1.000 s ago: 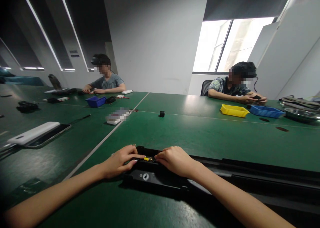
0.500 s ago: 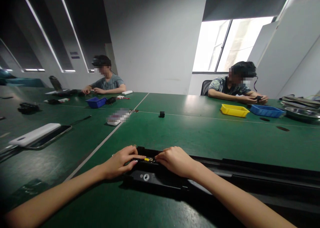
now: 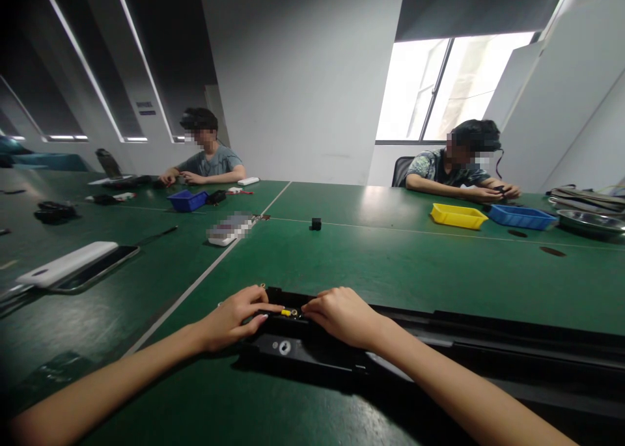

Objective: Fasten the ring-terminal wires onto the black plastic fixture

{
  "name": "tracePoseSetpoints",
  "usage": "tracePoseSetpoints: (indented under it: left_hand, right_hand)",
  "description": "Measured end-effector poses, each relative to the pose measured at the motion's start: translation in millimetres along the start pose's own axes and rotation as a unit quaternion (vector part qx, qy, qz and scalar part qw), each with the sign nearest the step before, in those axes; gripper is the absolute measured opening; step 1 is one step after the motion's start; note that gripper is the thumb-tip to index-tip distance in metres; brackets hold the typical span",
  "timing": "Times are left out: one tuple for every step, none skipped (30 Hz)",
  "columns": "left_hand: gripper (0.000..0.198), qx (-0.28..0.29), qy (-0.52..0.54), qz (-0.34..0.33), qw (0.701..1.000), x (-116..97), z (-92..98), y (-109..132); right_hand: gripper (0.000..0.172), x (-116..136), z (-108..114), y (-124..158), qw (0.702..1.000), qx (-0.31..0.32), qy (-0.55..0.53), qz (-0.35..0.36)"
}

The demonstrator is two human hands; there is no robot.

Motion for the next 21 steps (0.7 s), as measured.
tracePoseSetpoints:
  left_hand:
    - [0.034,0.000,0.000,0.001,1.000,0.2,-0.1,0.2]
    - [0.034,0.000,0.000,0.001,1.000,0.3,-0.2,0.3]
    - [0.034,-0.001,0.000,0.001,1.000,0.4,-0.2,0.4]
    - [0.034,-0.001,0.001,0.001,1.000,0.4,-0.3,0.4]
    - [0.034,0.000,0.001,0.001,1.000,0.5,-0.4,0.3]
    - [0.034,0.000,0.000,0.001,1.000,0.5,-0.5,0.2]
    - [0.034,0.000,0.000,0.001,1.000,0.6,-0.7,-0.1]
    - [0.034,0.000,0.000,0.001,1.000,0.6,-0.8,-0.4]
    - [0.034,0.000,0.000,0.002,1.000,0.6,-0.9,-0.7]
    - [0.034,-0.001,-0.001,0.002,1.000,0.6,-1.0,-1.0]
    - [0.033,-0.002,-0.001,0.002,1.000,0.5,-1.0,-1.1]
    - [0.033,-0.002,-0.001,0.002,1.000,0.3,-0.9,-1.2]
    - [0.033,-0.002,-0.001,0.002,1.000,0.2,-0.8,-1.2]
    - [0.033,-0.003,-0.001,0.001,1.000,0.0,-0.6,-1.0]
    - [0.033,-0.004,-0.001,0.000,1.000,-0.2,-0.4,-0.9]
    - [0.033,-0.005,-0.001,-0.001,1.000,-0.3,-0.2,-0.7]
    - [0.033,-0.005,-0.001,-0.001,1.000,-0.4,-0.1,-0.6]
    - [0.033,-0.005,0.000,-0.001,1.000,-0.5,0.0,-0.5]
    - [0.033,-0.006,0.000,-0.001,1.000,-0.6,0.0,-0.5]
    - [0.033,-0.006,0.000,-0.001,1.000,-0.6,0.1,-0.5]
    - [0.033,-0.006,0.000,0.000,1.000,-0.7,0.1,-0.6]
  right_hand:
    - [0.030,0.0,0.0,0.0,1.000,0.000,0.000,-0.001]
    - [0.030,0.1,0.0,0.0,1.000,-0.001,0.000,-0.001]
    - [0.030,0.2,0.1,0.0,1.000,-0.001,0.000,-0.002]
    - [0.030,0.3,0.3,0.0,1.000,-0.001,-0.001,-0.003]
    - [0.030,0.5,0.5,0.0,1.000,-0.001,-0.002,-0.003]
    - [0.030,0.7,0.8,0.1,1.000,0.001,-0.003,-0.003]
    - [0.030,0.9,1.0,0.1,1.000,0.003,-0.004,-0.003]
    - [0.030,1.1,1.3,0.1,1.000,0.004,-0.004,-0.004]
    - [0.030,1.3,1.6,0.0,1.000,0.005,-0.004,-0.004]
    - [0.030,1.4,1.7,0.0,1.000,0.006,-0.002,-0.005]
    - [0.030,1.5,1.8,-0.1,1.000,0.007,-0.001,-0.006]
    - [0.030,1.6,1.8,-0.1,1.000,0.008,0.000,-0.007]
    - [0.030,1.6,1.8,-0.1,1.000,0.008,0.002,-0.008]
    - [0.030,1.6,1.7,-0.2,1.000,0.009,0.002,-0.007]
    - [0.030,1.6,1.6,-0.1,1.000,0.008,0.001,-0.007]
    - [0.030,1.7,1.7,-0.1,1.000,0.008,0.000,-0.007]
    - [0.030,1.8,1.8,-0.1,1.000,0.007,-0.002,-0.006]
    - [0.030,2.0,2.0,-0.1,1.000,0.006,-0.004,-0.005]
    - [0.030,2.1,2.2,-0.1,1.000,0.006,-0.006,-0.004]
    - [0.030,2.3,2.5,-0.2,1.000,0.005,-0.006,-0.004]
    - [0.031,2.5,2.7,-0.3,1.000,0.004,-0.006,-0.004]
Point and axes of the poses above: each hand's wrist, its own y-axis away from the middle knuckle, its own z-axis out of the back of the hand, x = y × z, the point moved 1 cm from there along -y, towards the middle knuckle, and after that the axes turned 15 degrees about z, right-handed, at the moved point
